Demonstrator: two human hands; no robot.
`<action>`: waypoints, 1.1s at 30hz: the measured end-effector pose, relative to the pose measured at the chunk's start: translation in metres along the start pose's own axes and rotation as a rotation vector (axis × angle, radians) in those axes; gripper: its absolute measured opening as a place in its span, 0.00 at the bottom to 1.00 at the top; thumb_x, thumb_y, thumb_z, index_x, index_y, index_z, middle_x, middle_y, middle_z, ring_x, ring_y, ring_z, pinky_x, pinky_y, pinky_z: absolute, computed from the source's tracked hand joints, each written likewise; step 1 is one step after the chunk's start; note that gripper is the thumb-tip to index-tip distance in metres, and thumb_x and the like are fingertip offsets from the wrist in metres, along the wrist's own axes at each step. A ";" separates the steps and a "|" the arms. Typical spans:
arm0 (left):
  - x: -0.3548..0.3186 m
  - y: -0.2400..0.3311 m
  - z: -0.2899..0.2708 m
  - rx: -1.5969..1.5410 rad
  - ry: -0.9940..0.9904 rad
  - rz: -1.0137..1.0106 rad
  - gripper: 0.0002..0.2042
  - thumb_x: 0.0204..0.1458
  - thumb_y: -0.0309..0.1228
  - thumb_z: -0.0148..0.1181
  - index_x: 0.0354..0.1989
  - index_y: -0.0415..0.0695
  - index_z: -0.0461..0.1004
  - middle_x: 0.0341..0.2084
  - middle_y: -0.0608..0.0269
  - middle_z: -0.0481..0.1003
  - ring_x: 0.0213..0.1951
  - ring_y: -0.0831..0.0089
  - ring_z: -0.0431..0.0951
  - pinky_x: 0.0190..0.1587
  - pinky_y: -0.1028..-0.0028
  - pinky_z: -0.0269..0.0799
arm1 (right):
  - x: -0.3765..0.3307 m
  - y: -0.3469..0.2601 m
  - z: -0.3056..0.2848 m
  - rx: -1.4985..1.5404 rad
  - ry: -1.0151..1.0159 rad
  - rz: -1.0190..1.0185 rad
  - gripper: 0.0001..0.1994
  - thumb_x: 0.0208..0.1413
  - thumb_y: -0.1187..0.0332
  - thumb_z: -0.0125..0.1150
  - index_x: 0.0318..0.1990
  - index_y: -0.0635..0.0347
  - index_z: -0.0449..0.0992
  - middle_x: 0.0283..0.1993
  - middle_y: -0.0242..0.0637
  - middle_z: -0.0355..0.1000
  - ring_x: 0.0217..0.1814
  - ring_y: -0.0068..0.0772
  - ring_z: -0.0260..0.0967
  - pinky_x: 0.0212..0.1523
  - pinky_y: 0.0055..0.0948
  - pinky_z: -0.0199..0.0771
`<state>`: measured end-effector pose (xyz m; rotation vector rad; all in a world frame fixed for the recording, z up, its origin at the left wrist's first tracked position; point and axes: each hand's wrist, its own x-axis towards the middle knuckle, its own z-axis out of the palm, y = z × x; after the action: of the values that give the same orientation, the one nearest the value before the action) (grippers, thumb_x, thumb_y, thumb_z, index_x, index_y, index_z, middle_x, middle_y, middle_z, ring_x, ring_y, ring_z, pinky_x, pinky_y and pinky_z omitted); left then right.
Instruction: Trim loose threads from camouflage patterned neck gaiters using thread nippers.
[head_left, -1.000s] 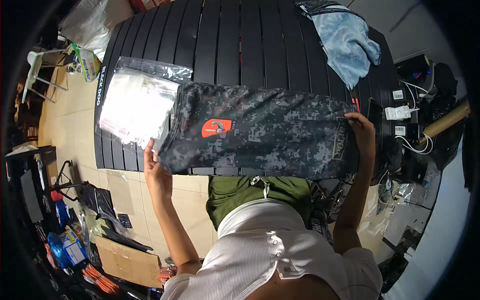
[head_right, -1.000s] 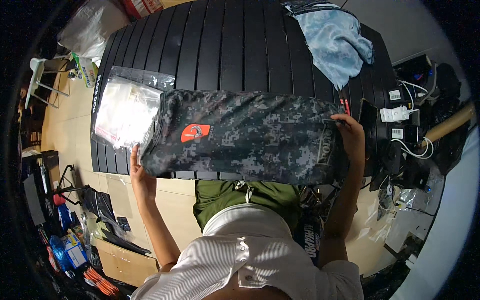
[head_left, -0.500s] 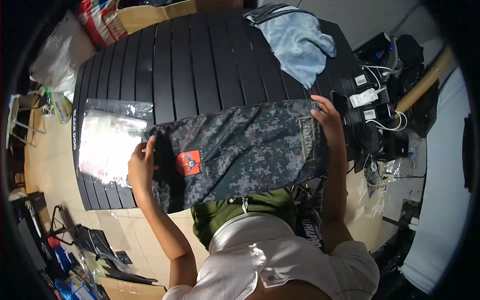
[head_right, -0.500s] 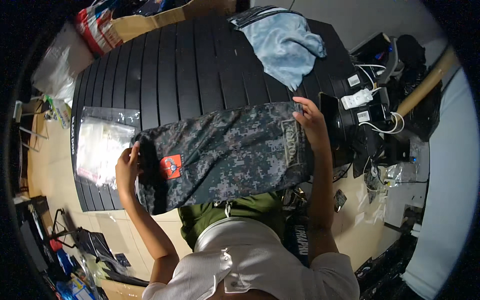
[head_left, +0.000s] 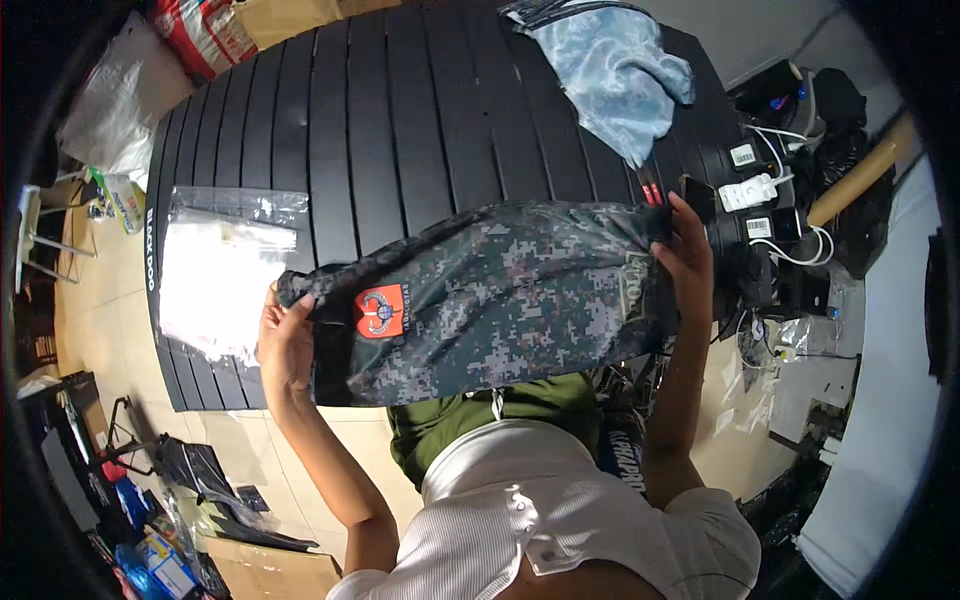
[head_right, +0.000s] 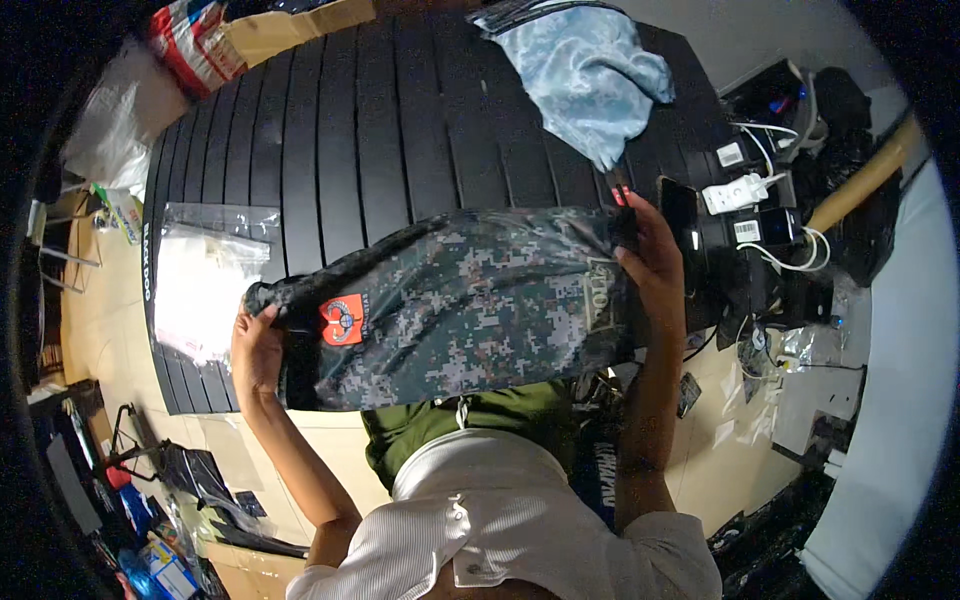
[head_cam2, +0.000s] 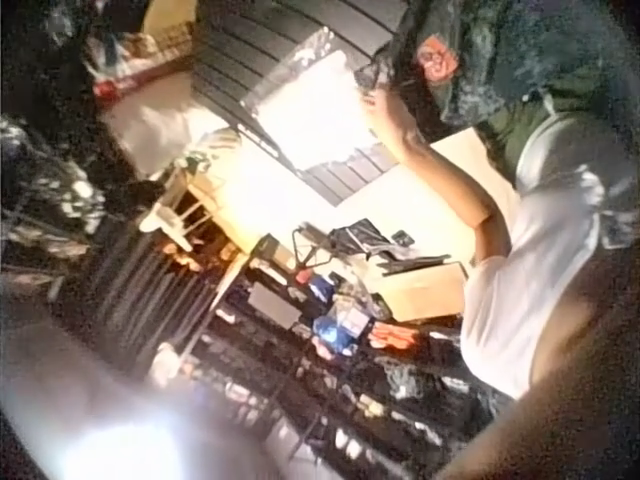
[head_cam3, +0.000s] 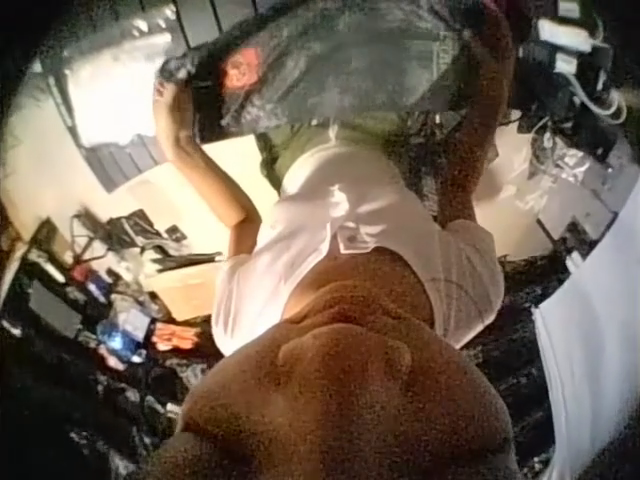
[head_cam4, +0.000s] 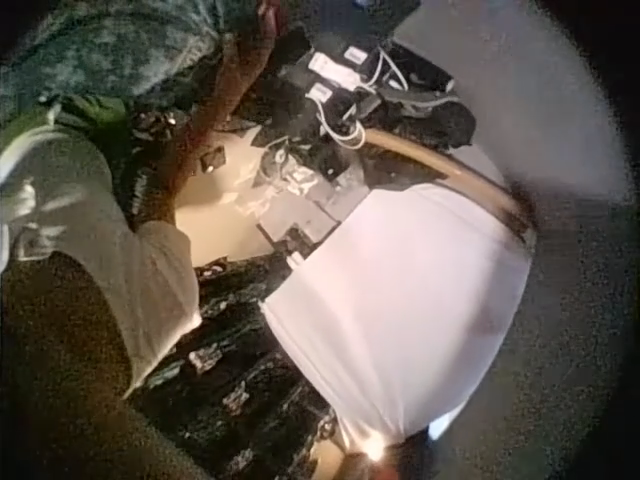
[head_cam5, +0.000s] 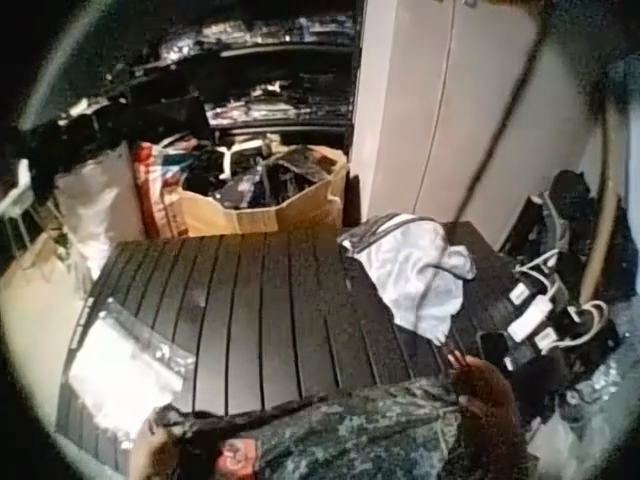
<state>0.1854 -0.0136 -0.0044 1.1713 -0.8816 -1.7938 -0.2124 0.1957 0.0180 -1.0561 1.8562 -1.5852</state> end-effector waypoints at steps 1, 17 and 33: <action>-0.005 0.002 -0.002 0.018 0.048 0.047 0.22 0.44 0.15 0.56 0.50 0.41 0.63 0.23 0.73 0.68 0.26 0.86 0.67 0.35 0.84 0.66 | 0.000 0.000 0.003 -0.061 -0.016 0.017 0.30 0.44 0.83 0.53 0.59 0.56 0.59 0.48 0.32 0.65 0.46 0.20 0.63 0.47 0.18 0.61; -0.058 0.006 0.016 -0.087 -0.228 -0.087 0.26 0.50 0.19 0.51 0.60 0.38 0.55 0.35 0.70 0.70 0.32 0.87 0.64 0.36 0.85 0.60 | 0.052 0.022 0.009 -1.430 0.204 0.214 0.16 0.51 0.50 0.54 0.41 0.47 0.76 0.50 0.33 0.68 0.54 0.43 0.57 0.53 0.46 0.51; -0.079 0.005 0.026 -0.138 -0.200 -0.125 0.24 0.50 0.22 0.55 0.58 0.41 0.61 0.27 0.77 0.70 0.26 0.90 0.65 0.31 0.88 0.64 | 0.064 0.033 -0.003 -1.176 0.243 0.265 0.18 0.45 0.52 0.60 0.39 0.53 0.77 0.33 0.34 0.75 0.41 0.39 0.71 0.46 0.34 0.63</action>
<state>0.1816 0.0582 0.0385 0.9900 -0.7972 -2.0671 -0.2605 0.1471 -0.0055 -0.9447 3.0226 -0.3613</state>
